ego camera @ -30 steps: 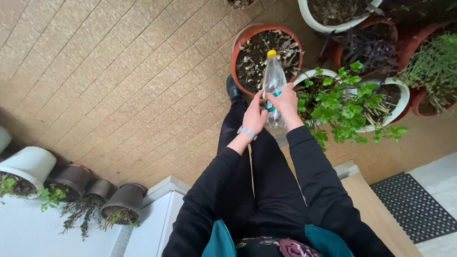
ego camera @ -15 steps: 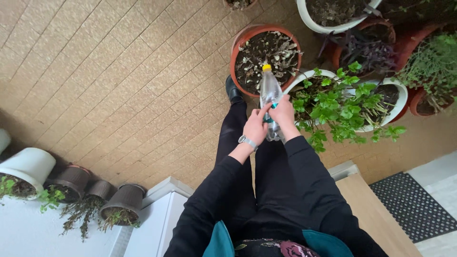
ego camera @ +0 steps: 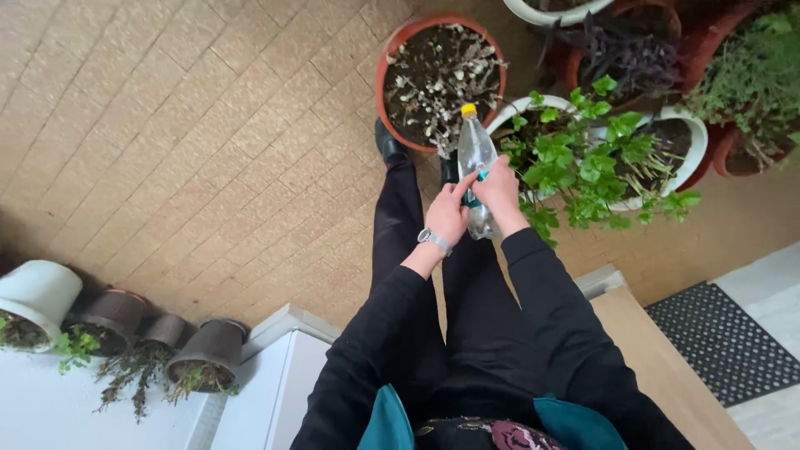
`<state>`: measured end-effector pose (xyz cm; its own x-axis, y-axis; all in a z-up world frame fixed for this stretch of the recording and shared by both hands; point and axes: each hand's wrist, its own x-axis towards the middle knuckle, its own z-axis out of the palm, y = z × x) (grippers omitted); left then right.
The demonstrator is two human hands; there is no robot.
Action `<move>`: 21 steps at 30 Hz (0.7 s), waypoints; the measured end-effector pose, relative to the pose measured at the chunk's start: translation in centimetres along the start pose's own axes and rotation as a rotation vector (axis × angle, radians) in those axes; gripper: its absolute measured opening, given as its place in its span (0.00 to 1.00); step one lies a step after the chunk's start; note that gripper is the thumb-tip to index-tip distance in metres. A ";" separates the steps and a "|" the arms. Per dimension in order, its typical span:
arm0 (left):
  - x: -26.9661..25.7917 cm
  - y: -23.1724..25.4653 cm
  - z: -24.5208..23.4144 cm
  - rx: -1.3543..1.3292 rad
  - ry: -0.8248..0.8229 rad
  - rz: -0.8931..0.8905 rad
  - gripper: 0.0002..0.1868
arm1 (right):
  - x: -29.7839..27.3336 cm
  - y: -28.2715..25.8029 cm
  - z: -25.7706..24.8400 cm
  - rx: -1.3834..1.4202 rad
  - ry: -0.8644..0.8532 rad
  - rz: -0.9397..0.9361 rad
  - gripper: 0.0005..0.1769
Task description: The person waters several potted plants using a plastic bottle. They move between pots, pouring water onto the soil of each plant in a single room.
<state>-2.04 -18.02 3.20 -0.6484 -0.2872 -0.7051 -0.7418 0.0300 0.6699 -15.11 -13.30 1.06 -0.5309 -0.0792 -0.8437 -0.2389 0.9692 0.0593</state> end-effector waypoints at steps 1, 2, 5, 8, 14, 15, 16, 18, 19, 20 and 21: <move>0.1 -0.3 0.7 -0.001 -0.005 0.002 0.41 | 0.2 0.5 0.2 0.000 0.000 0.006 0.32; 0.2 -0.4 1.5 -0.001 0.010 -0.004 0.39 | 0.4 0.9 0.2 -0.013 -0.005 0.009 0.33; 0.6 -2.1 4.7 0.042 0.073 0.014 0.37 | 1.3 2.8 0.8 -0.069 -0.032 -0.019 0.33; 0.6 -1.9 5.8 0.118 0.149 0.063 0.36 | 0.5 3.2 -0.1 -0.097 -0.055 -0.078 0.34; -0.2 -0.8 7.7 0.240 0.163 0.135 0.44 | 1.0 6.1 0.9 -0.063 -0.017 -0.107 0.32; -0.3 -0.6 8.0 0.269 0.154 0.146 0.46 | 1.2 6.6 1.0 -0.069 -0.029 -0.122 0.31; -0.3 -0.7 8.7 0.265 0.159 0.149 0.46 | 0.7 6.5 0.5 -0.074 -0.024 -0.124 0.31; -0.4 -1.1 9.9 0.244 0.172 0.127 0.49 | -0.4 6.0 -0.3 -0.035 -0.072 -0.143 0.30; -0.5 -0.6 9.8 0.240 0.178 0.124 0.49 | -1.1 5.5 -1.1 -0.042 -0.072 -0.148 0.30; -0.7 -0.2 9.7 0.240 0.193 0.120 0.50 | -1.8 4.8 -1.8 -0.039 -0.063 -0.153 0.29; -0.8 0.1 9.5 0.240 0.207 0.117 0.51 | -2.4 4.1 -2.4 -0.036 -0.054 -0.157 0.29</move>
<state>-3.25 -8.69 1.63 -0.7013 -0.4563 -0.5476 -0.6994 0.2920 0.6524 -16.79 -9.66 4.67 -0.4403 -0.2158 -0.8716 -0.3450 0.9368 -0.0576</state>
